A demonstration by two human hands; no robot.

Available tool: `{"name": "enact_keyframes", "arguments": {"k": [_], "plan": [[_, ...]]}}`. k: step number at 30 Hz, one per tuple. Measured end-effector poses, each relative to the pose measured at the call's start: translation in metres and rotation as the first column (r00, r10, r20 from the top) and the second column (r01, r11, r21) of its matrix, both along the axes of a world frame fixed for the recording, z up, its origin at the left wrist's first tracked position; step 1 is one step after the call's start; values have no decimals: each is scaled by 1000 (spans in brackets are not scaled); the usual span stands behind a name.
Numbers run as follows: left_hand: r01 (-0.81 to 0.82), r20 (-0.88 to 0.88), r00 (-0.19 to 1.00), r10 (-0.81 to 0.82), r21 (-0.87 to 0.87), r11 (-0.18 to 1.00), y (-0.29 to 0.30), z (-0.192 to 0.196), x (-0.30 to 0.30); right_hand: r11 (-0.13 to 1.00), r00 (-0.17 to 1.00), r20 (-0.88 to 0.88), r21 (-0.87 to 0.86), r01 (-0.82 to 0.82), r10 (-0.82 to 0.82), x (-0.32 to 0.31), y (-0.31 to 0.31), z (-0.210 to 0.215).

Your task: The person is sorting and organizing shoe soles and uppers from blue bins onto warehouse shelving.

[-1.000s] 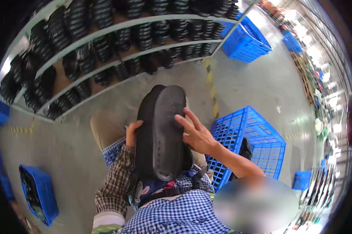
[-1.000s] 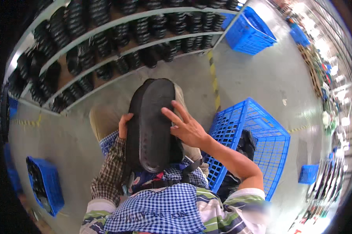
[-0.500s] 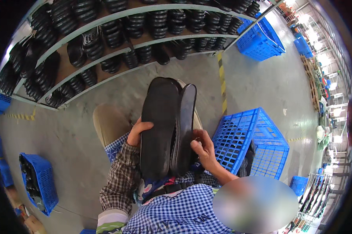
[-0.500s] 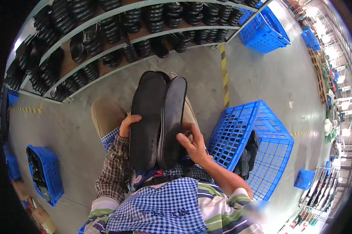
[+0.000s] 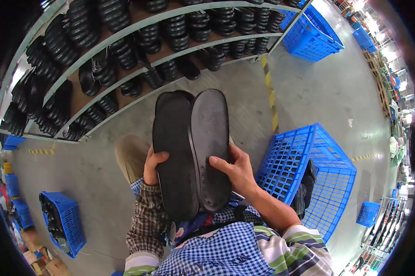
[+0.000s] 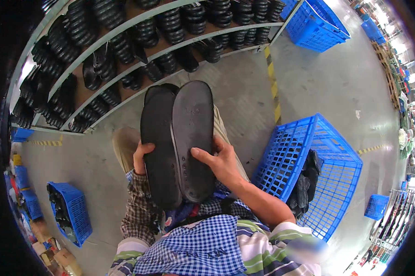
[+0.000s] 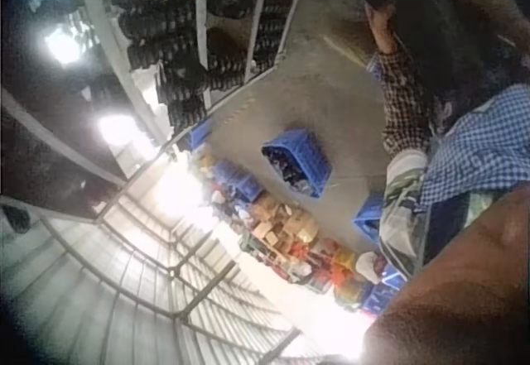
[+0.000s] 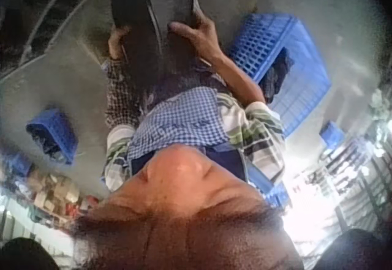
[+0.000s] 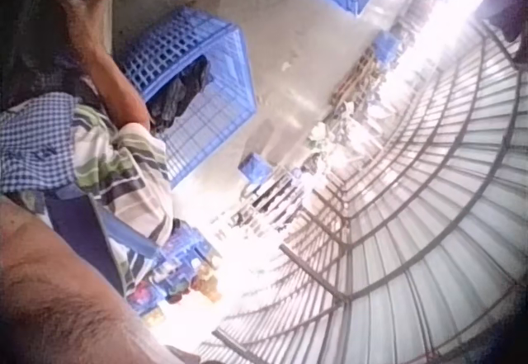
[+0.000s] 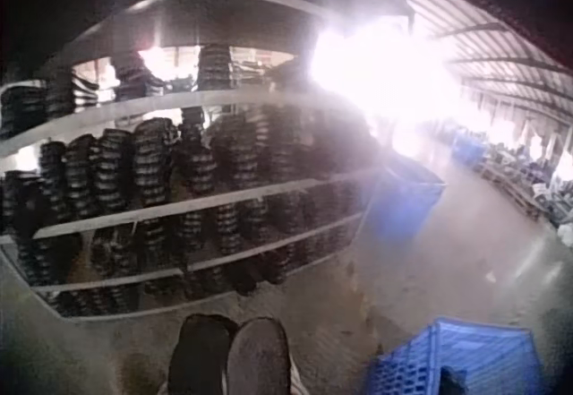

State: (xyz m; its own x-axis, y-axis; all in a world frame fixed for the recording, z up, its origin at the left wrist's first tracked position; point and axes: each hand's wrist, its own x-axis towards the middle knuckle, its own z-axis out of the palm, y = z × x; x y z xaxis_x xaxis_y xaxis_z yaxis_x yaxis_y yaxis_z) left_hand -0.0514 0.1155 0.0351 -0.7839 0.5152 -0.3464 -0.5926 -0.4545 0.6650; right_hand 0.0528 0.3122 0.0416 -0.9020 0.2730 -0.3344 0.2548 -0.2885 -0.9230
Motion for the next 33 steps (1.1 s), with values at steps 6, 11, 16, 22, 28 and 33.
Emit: {"name": "enact_keyframes", "arguments": {"k": [6,11,16,22,28,33], "plan": [[7,31,999,-5,-69,998,-1,-6,-2,991,996,-18,-104,85,-87,1,7,4],[30,2,1000,-30,-82,996,1,-7,-2,988,997,-12,-134,71,-74,1,13,-1],[-65,-2,998,65,-59,996,-8,-6,0,984,999,35,-178,11,-5,-4,9,4],[-45,315,949,22,66,997,-23,-44,2,963,985,-26,213,-163,172,20,16,-3],[-182,115,973,203,-166,969,-21,-57,19,970,974,-71,134,-203,214,16,7,-4],[-97,402,912,89,0,995,-14,-46,16,923,958,8,267,-278,287,13,18,-6]]}}
